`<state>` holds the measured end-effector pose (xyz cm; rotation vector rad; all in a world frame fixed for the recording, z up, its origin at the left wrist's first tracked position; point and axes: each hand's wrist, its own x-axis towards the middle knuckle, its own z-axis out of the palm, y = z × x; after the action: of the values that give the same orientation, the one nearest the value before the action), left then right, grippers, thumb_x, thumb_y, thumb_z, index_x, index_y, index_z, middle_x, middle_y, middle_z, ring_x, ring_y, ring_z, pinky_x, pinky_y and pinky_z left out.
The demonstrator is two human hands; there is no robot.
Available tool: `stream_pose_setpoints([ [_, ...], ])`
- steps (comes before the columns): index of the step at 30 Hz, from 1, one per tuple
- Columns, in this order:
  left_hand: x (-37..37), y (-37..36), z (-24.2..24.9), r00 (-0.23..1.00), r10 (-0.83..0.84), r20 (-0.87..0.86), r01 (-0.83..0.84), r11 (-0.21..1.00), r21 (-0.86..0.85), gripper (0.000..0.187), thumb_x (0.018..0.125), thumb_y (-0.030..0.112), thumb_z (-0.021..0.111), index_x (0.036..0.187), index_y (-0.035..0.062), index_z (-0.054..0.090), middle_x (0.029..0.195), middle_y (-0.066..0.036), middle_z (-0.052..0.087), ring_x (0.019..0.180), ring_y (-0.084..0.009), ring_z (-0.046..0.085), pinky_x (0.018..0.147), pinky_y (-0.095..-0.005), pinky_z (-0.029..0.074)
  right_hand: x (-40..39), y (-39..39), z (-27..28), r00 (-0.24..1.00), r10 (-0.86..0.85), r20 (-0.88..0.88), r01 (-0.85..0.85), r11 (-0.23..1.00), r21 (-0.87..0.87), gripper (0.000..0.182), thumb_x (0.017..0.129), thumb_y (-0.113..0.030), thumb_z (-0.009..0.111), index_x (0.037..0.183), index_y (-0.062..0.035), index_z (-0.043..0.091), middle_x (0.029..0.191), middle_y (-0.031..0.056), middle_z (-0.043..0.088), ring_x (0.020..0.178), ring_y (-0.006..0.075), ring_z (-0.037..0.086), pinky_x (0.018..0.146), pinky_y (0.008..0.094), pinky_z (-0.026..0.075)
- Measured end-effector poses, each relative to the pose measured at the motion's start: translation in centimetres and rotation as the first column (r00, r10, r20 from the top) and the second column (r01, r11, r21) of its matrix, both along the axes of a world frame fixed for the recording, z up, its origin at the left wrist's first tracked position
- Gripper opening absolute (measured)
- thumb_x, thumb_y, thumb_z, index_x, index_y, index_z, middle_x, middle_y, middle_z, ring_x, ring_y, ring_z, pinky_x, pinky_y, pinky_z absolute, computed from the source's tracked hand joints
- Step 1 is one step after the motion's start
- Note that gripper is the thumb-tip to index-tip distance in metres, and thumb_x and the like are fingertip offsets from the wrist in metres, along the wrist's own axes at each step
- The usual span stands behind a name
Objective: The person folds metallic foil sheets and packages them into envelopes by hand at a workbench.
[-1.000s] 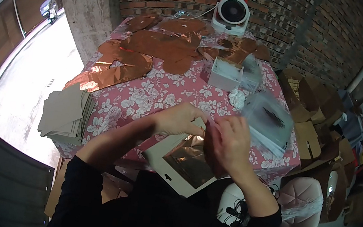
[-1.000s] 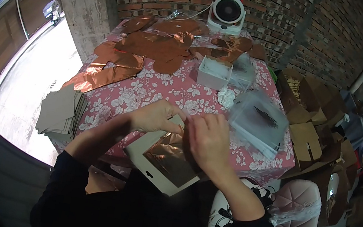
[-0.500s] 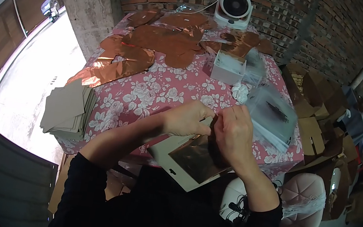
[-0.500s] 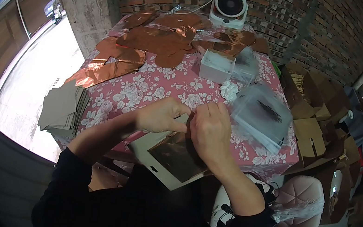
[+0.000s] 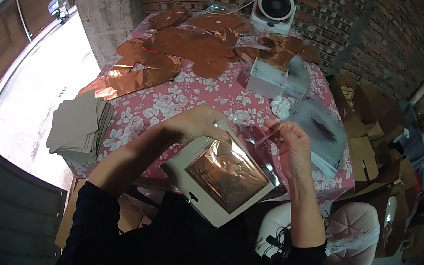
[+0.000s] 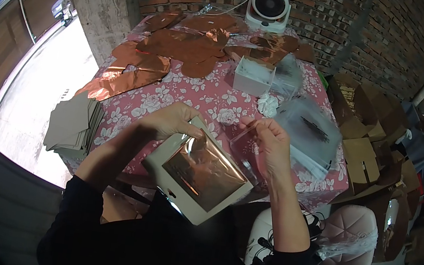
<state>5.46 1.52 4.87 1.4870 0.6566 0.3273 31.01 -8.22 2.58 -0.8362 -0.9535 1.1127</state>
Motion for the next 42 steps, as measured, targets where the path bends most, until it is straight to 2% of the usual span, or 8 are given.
stream_pose_setpoints([
  [5, -1.1, 0.9, 1.6, 0.999, 0.034, 0.031, -0.034, 0.999, 0.024, 0.015, 0.086, 0.002, 0.07, 0.098, -0.0057, 0.066, 0.091, -0.011, 0.072, 0.078, -0.014, 0.069, 0.071, -0.0258, 0.055, 1.0, -0.9, 0.1, 0.919, 0.174, -0.353, -0.17, 0.985, 0.043, 0.017, 0.096, -0.02, 0.059, 0.086, -0.0083, 0.052, 0.078, 0.0035, 0.055, 0.066, 0.0191, 0.055, 0.076, 0.0381, 0.053],
  [11, -4.4, 6.0, 5.4, 0.995, -0.073, -0.072, 0.078, 0.994, 0.075, 0.016, 0.084, 0.002, 0.07, 0.098, -0.0038, 0.066, 0.082, -0.009, 0.071, 0.076, -0.0133, 0.069, 0.061, -0.025, 0.055, 9.1, -3.4, -1.4, 0.96, -0.186, -0.208, 0.171, 0.981, -0.088, 0.02, 0.099, -0.023, 0.057, 0.083, -0.0119, 0.051, 0.066, -0.0045, 0.042, 0.05, 0.0048, 0.034, 0.044, 0.0225, 0.03],
  [17, 3.1, 8.3, 5.0, 0.495, -0.387, -0.778, 0.835, 0.461, 0.302, 0.02, 0.074, 0.013, 0.074, 0.09, 0.002, 0.069, 0.074, -0.007, 0.067, 0.068, -0.0151, 0.063, 0.058, -0.0322, 0.049, 6.5, -5.8, -0.4, 0.945, -0.296, 0.14, 0.32, 0.923, -0.214, 0.034, 0.101, -0.03, 0.053, 0.078, -0.0062, 0.058, 0.053, -0.0064, 0.037, 0.042, 0.0025, 0.028, 0.039, 0.0216, 0.018],
  [23, 10.1, 4.4, -0.5, 0.279, -0.349, -0.895, 0.951, 0.229, 0.207, 0.025, 0.068, 0.014, 0.073, 0.091, 0.0031, 0.067, 0.083, -0.01, 0.067, 0.076, -0.0258, 0.064, 0.068, -0.0377, 0.05, 1.9, -6.8, 0.9, 0.909, -0.074, 0.409, 0.161, 0.969, -0.185, 0.035, 0.095, -0.017, 0.058, 0.065, -0.0016, 0.059, 0.056, -0.0027, 0.047, 0.049, 0.0032, 0.037, 0.046, 0.0222, 0.027],
  [25, 8.6, 2.5, -0.6, 0.658, -0.262, -0.706, 0.721, -0.053, 0.691, 0.031, 0.07, 0.015, 0.071, 0.099, 0.0039, 0.066, 0.098, -0.012, 0.064, 0.099, -0.0309, 0.06, 0.088, -0.0429, 0.046, 1.5, -6.9, 0.8, 0.787, -0.036, 0.616, 0.091, 0.994, -0.059, 0.032, 0.093, -0.012, 0.062, 0.064, 0.0013, 0.057, 0.063, -0.0007, 0.051, 0.059, 0.0052, 0.042, 0.055, 0.0238, 0.033],
  [29, 4.5, 0.1, 0.3, 0.85, 0.017, -0.526, 0.508, 0.233, 0.829, 0.041, 0.08, 0.021, 0.07, 0.112, -0.002, 0.06, 0.11, -0.016, 0.06, 0.118, -0.0328, 0.05, 0.103, -0.0502, 0.036, 1.4, -7.5, 0.6, 0.702, -0.068, 0.709, 0.085, 0.996, 0.011, 0.029, 0.086, -0.005, 0.069, 0.063, 0.0021, 0.052, 0.073, 0.0023, 0.054, 0.065, 0.0094, 0.044, 0.06, 0.0257, 0.036],
  [32, 1.1, -2.5, -3.1, 0.859, 0.462, -0.221, 0.198, 0.097, 0.975, 0.052, 0.083, 0.027, 0.07, 0.12, -0.0067, 0.055, 0.123, -0.024, 0.055, 0.122, -0.0403, 0.047, 0.105, -0.0518, 0.035, 0.8, -7.4, 0.1, 0.647, -0.076, 0.759, 0.108, 0.994, 0.007, 0.025, 0.084, 0.0, 0.068, 0.065, 0.001, 0.052, 0.076, 0.0039, 0.057, 0.065, 0.0114, 0.049, 0.059, 0.0263, 0.037],
  [42, -1.9, -4.3, -5.9, 0.92, 0.314, -0.234, 0.158, 0.249, 0.956, 0.081, 0.088, 0.046, 0.061, 0.135, -0.0155, 0.037, 0.136, -0.038, 0.038, 0.13, -0.0518, 0.035, 0.109, -0.0593, 0.024, -2.9, -4.2, -1.7, 0.156, -0.162, 0.974, -0.101, 0.979, 0.179, 0.022, 0.081, -0.004, 0.067, 0.103, -0.0065, 0.07, 0.076, 0.012, 0.065, 0.064, 0.0304, 0.066, 0.055, 0.0376, 0.052],
])
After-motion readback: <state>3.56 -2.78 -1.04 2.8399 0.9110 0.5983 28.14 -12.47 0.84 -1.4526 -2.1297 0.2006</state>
